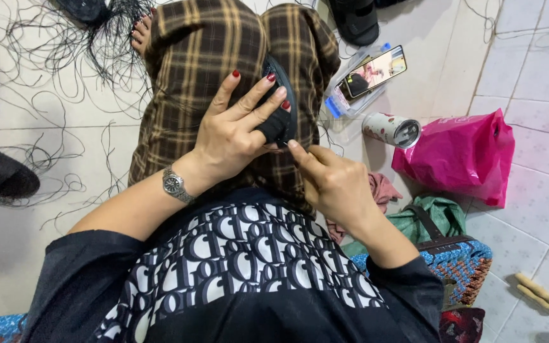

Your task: The person sits on the floor and sews a black shoe using a needle and thread. They repeatedly insert the needle into the shoe's sole and pull the thread through to stitch the material.

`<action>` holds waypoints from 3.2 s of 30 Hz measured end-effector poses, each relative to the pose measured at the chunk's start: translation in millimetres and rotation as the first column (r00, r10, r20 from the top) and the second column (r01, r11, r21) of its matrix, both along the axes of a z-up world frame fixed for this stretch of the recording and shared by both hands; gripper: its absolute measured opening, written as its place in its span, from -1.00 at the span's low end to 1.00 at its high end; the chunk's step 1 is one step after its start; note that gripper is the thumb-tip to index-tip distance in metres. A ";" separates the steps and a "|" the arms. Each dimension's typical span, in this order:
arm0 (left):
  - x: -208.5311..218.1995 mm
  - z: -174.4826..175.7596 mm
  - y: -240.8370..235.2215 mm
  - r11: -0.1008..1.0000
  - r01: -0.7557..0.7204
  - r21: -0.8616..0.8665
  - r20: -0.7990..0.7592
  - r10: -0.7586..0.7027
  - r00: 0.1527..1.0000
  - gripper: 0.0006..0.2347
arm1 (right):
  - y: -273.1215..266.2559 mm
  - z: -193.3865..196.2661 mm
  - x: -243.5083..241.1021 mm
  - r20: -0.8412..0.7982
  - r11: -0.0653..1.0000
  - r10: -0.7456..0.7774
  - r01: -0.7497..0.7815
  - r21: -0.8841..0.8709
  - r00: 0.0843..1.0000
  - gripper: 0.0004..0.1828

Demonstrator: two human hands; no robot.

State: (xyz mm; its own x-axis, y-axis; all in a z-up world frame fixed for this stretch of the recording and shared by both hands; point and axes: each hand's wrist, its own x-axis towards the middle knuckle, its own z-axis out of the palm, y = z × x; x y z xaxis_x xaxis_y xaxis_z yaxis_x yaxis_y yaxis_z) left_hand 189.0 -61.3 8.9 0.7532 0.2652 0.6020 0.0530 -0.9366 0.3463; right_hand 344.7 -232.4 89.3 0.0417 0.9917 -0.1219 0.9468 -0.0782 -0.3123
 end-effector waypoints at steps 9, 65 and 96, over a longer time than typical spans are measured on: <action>-81.5 7.5 -12.1 0.969 -0.054 -0.240 -0.105 0.029 0.994 -0.77 | -9.5 -34.4 2.6 -0.260 0.953 -0.020 0.097 0.287 0.966 -0.67; -25.2 30.7 -28.5 0.524 -0.080 -0.848 -0.093 0.002 0.996 -0.70 | -4.8 -30.7 -13.4 -0.920 0.855 0.023 0.469 0.221 0.392 -0.86; -67.0 67.3 -1.2 0.339 -0.166 -0.926 -0.248 -0.214 0.945 -0.85 | 4.6 -110.1 -38.4 -0.542 0.776 0.202 0.204 0.596 0.816 -0.90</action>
